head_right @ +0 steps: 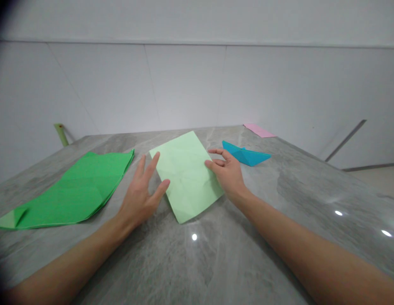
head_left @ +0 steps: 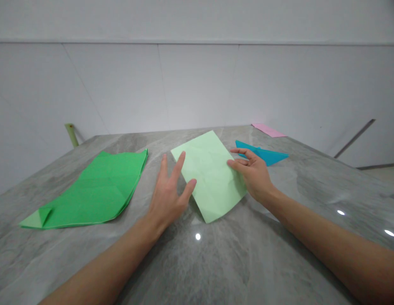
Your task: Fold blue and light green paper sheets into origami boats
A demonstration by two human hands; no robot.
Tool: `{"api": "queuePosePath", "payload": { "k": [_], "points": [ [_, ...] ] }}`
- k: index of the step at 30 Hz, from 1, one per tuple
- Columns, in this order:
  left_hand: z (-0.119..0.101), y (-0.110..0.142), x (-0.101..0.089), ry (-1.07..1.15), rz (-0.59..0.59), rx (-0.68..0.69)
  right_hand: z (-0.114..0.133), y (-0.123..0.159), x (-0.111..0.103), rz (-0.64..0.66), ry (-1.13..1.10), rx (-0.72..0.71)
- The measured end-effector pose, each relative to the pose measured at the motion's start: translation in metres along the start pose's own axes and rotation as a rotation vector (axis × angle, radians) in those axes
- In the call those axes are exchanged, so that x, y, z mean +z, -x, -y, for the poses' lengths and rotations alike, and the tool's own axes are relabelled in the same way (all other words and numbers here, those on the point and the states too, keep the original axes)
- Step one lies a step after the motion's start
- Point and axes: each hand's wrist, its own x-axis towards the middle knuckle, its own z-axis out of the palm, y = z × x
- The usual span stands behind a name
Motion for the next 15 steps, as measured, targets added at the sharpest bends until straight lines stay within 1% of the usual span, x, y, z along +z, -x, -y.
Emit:
{"api": "queuePosePath", "payload": {
  "k": [1,3,5,6,8,11,13,15],
  "points": [
    [-0.0007,0.0004,0.0009,0.115,-0.011,-0.057,-0.0021,-0.0005,0.0002,-0.041,-0.025,-0.037],
    [-0.0014,0.0016,0.0036,0.402,0.023,-0.178,-0.0055,0.0003,0.0021,-0.084,-0.060,-0.083],
    [-0.0013,0.0023,0.0059,0.641,0.078,-0.274,-0.0072,0.0029,0.0051,-0.059,-0.065,-0.097],
    [-0.0012,0.0021,0.0064,0.716,0.089,-0.310,-0.0073,0.0043,0.0065,-0.039,-0.053,-0.106],
    [-0.0015,0.0007,0.0064,0.823,0.081,-0.366,-0.0070,0.0065,0.0083,-0.030,-0.013,-0.142],
    [-0.0030,-0.0019,0.0057,0.987,0.086,-0.439,-0.0067,0.0067,0.0084,-0.083,-0.008,-0.192],
    [-0.0037,-0.0024,0.0064,1.039,0.128,-0.450,-0.0073,0.0061,0.0078,-0.076,-0.055,-0.187],
    [-0.0031,-0.0021,0.0078,1.027,0.144,-0.423,-0.0081,0.0060,0.0076,-0.048,-0.099,-0.182]
  ]
}}
